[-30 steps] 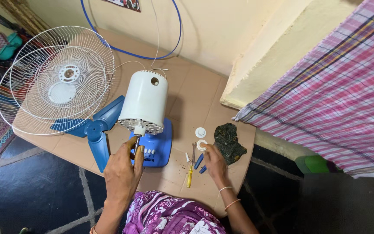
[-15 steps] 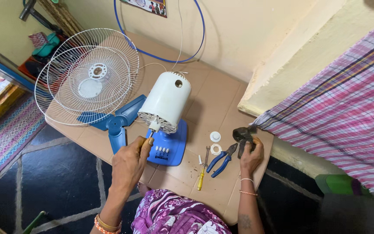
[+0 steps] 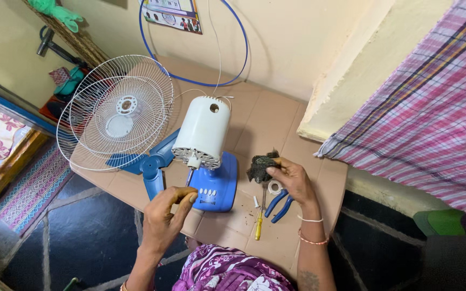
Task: The person cleans the white plastic motor housing of an electric fan using a dark cloth. They wipe the interior and exterior surfaces, then place the housing onto the fan motor shaft and rotate it to check the fit.
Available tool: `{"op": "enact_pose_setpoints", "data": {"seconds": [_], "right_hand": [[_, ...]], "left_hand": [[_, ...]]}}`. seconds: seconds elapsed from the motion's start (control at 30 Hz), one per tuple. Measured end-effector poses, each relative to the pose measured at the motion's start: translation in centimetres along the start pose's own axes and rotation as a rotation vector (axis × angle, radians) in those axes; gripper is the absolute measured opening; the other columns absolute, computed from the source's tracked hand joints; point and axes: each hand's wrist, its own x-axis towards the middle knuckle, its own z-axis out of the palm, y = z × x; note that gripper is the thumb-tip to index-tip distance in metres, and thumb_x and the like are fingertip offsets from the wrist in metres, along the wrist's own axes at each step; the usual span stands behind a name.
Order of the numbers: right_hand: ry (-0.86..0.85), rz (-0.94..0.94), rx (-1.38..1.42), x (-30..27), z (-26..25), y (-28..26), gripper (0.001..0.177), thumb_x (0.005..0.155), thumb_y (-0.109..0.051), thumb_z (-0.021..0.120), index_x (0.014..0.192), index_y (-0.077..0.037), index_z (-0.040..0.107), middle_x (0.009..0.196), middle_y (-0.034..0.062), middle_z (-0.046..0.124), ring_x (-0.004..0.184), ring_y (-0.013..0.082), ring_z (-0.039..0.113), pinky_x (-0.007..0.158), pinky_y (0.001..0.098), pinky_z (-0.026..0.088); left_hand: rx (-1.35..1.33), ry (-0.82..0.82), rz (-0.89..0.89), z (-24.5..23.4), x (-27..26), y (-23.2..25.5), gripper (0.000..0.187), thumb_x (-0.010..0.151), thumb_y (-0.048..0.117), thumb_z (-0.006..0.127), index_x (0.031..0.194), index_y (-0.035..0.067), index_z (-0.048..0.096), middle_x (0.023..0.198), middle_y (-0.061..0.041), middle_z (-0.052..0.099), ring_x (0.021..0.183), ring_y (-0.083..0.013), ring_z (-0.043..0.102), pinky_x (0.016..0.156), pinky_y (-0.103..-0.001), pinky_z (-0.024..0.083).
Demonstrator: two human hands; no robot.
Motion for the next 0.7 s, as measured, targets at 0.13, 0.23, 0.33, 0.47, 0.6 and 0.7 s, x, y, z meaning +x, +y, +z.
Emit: {"op": "enact_pose_setpoints", "data": {"seconds": [0.13, 0.23, 0.33, 0.47, 0.6, 0.7], "right_hand": [[0.084, -0.322, -0.640, 0.0, 0.3, -2.8, 0.025, 0.082, -0.015, 0.078, 0.103, -0.003, 0.073, 0.111, 0.0091, 0.077, 0.096, 0.0197, 0.072, 0.090, 0.0353, 0.053], [0.081, -0.271, -0.552, -0.8, 0.4, -4.5, 0.032, 0.081, -0.005, 0.069, 0.112, -0.001, 0.072, 0.111, 0.0074, 0.077, 0.100, 0.0152, 0.071, 0.092, 0.0308, 0.053], [0.096, -0.175, -0.265, -2.6, 0.6, -4.4, 0.032, 0.084, -0.003, 0.068, 0.116, 0.001, 0.071, 0.107, 0.0101, 0.078, 0.099, 0.0137, 0.068, 0.091, 0.0291, 0.055], [-0.017, -0.107, 0.137, -4.4, 3.7, -3.2, 0.032, 0.088, -0.006, 0.076, 0.116, 0.004, 0.066, 0.130, 0.0103, 0.064, 0.103, 0.0153, 0.060, 0.081, 0.0334, 0.055], [-0.050, -0.530, -0.160, -5.7, 8.1, -2.4, 0.035, 0.090, -0.011, 0.072, 0.121, 0.002, 0.063, 0.142, 0.0156, 0.055, 0.127, 0.0228, 0.054, 0.104, 0.0354, 0.045], [0.146, -0.299, 0.190, -3.9, 9.7, -2.6, 0.034, 0.098, -0.016, 0.069, 0.128, -0.001, 0.063, 0.128, 0.0098, 0.065, 0.111, 0.0147, 0.061, 0.099, 0.0293, 0.050]], "left_hand": [[-0.121, -0.356, -0.259, 2.8, -1.4, -1.3, 0.020, 0.092, 0.020, 0.069, 0.104, 0.005, 0.075, 0.090, -0.007, 0.078, 0.074, -0.0190, 0.072, 0.070, -0.031, 0.055], [-0.119, -0.468, -0.251, 4.5, -1.7, -1.3, 0.025, 0.091, 0.022, 0.071, 0.110, 0.006, 0.074, 0.097, -0.008, 0.076, 0.085, -0.0191, 0.073, 0.073, -0.033, 0.055], [-0.228, -0.363, -0.260, 6.5, -2.1, -1.2, 0.034, 0.090, 0.020, 0.072, 0.121, 0.007, 0.068, 0.102, -0.009, 0.075, 0.091, -0.0194, 0.073, 0.083, -0.032, 0.057], [-0.566, -0.276, -0.248, 9.0, -1.4, -0.5, 0.059, 0.089, 0.011, 0.067, 0.144, 0.009, 0.046, 0.125, -0.010, 0.064, 0.111, -0.0217, 0.065, 0.089, -0.036, 0.053], [-0.403, -0.221, -0.026, 9.5, -0.2, 1.3, 0.037, 0.093, 0.005, 0.061, 0.130, 0.003, 0.058, 0.121, -0.018, 0.067, 0.113, -0.0351, 0.064, 0.095, -0.040, 0.053], [-0.057, -0.375, -0.017, 6.3, 1.3, 2.9, 0.033, 0.092, 0.016, 0.069, 0.124, 0.008, 0.069, 0.109, -0.018, 0.071, 0.101, -0.0386, 0.067, 0.085, -0.044, 0.053]]}}
